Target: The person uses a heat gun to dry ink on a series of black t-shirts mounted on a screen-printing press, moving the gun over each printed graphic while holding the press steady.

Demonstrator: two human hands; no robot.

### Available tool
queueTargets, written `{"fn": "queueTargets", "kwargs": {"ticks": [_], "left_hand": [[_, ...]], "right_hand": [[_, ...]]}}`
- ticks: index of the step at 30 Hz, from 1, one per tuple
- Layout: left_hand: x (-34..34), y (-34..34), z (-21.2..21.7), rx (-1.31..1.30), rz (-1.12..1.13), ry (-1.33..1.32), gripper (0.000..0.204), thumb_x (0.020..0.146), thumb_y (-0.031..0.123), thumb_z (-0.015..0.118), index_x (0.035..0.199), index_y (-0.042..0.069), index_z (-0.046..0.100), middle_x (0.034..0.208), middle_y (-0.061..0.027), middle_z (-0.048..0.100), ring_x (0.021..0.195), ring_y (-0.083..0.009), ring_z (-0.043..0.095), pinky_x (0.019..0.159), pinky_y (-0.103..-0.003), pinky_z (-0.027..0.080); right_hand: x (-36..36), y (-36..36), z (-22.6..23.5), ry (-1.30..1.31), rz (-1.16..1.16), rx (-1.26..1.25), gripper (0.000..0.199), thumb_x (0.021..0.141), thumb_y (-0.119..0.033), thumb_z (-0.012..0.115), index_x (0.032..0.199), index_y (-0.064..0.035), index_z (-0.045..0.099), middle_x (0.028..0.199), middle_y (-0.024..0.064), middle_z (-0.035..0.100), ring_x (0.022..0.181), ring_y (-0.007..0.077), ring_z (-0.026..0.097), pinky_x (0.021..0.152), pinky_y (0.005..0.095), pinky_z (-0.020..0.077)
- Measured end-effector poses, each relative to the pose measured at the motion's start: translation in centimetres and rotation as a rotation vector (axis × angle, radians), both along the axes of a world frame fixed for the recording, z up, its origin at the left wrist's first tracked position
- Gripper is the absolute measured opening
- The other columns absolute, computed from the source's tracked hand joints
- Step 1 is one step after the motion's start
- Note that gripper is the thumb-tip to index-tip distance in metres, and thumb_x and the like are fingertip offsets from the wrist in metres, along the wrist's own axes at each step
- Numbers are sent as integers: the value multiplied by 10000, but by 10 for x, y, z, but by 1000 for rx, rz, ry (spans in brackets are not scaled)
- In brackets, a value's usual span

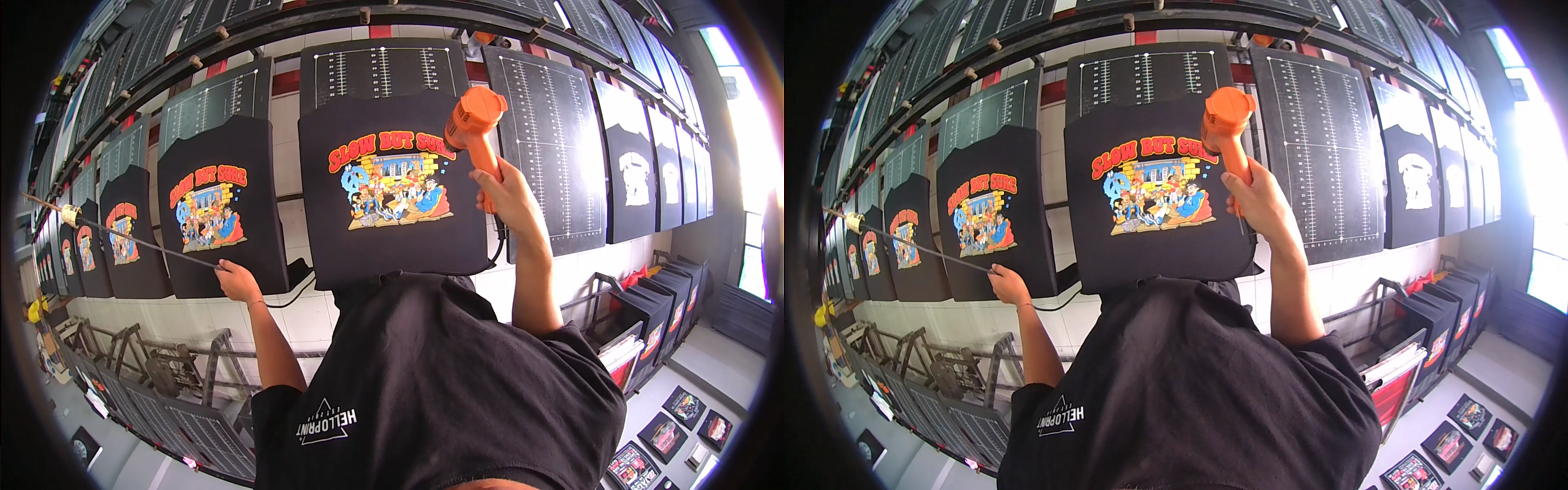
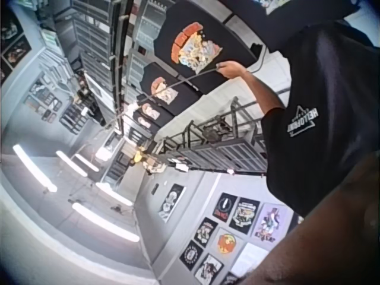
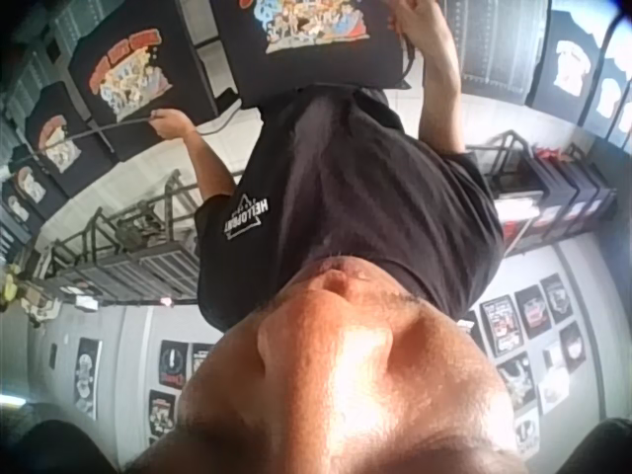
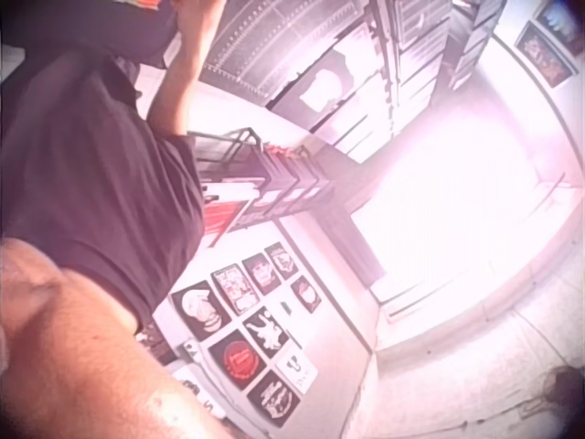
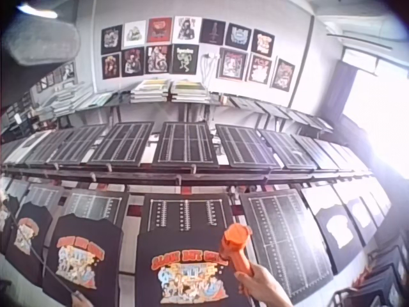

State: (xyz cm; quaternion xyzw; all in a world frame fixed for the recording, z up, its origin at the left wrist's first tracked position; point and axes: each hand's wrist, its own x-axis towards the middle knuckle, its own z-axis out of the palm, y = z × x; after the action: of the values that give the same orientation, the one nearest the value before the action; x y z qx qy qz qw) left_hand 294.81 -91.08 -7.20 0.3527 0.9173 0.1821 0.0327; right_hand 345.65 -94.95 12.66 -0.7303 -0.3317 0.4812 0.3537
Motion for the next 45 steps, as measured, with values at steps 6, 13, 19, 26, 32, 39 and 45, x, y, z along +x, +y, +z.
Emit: {"fn": "queueTargets", "kwargs": {"ticks": [6, 13, 19, 26, 32, 39, 45], "left_hand": [[2, 0, 4, -14, 0, -3, 522, 1011, 424, 354, 1140, -1, 627, 1080, -224, 684, 986, -445, 641, 817, -554, 491], [6, 0, 8, -27, 11, -15, 521, 1010, 424, 358, 1144, -2, 625, 1082, -227, 682, 993, -445, 638, 821, -555, 489], [2, 0, 3, -20, 6, -6, 525, 1010, 426, 355, 1147, -3, 626, 1079, -223, 684, 991, -442, 641, 821, -552, 491], [-1, 0, 1, 5, -1, -11, 524, 1010, 434, 353, 1115, 2, 631, 1057, -227, 686, 974, -446, 641, 804, -558, 489], [-1, -2, -3, 3, -2, -1, 497, 1010, 422, 364, 1041, 3, 630, 978, -218, 695, 909, -449, 649, 761, -559, 491], [-6, -2, -4, 20, -10, 9, 465, 1011, 395, 386, 1009, -3, 627, 924, -213, 697, 871, -438, 655, 732, -548, 493], [-7, 0, 0, 99, -8, -77, 515, 1015, 423, 377, 1019, -15, 646, 972, -220, 697, 918, -430, 653, 766, -551, 485]], "right_hand": [[-3, -7, 3, -26, 2, -12, 247, 942, -184, 584, 1081, 19, 558, 750, 15, 541, 609, 75, 568, 546, 244, 494], [2, -18, 4, 10, -22, -11, 264, 938, -176, 586, 1110, 23, 559, 770, 21, 556, 594, 76, 565, 533, 235, 488], [1, -21, 4, 35, -47, 2, 295, 945, -171, 577, 1155, 34, 548, 790, 30, 576, 585, 75, 557, 533, 232, 488], [-10, -4, -1, 132, -39, 71, 360, 955, -209, 586, 1211, 42, 551, 906, 51, 618, 605, 64, 546, 550, 223, 491], [-33, 16, -11, 25, 103, 39, 360, 965, -200, 574, 1230, 41, 537, 914, 43, 627, 642, 53, 557, 559, 213, 490], [-66, 35, -2, 15, 178, 81, 235, 939, -188, 607, 1021, 26, 554, 704, 18, 556, 590, 77, 546, 514, 250, 447], [-105, 61, -19, 62, 287, 99, 283, 912, -226, 618, 1018, 30, 557, 678, 46, 588, 563, 114, 586, 499, 283, 465]]}}
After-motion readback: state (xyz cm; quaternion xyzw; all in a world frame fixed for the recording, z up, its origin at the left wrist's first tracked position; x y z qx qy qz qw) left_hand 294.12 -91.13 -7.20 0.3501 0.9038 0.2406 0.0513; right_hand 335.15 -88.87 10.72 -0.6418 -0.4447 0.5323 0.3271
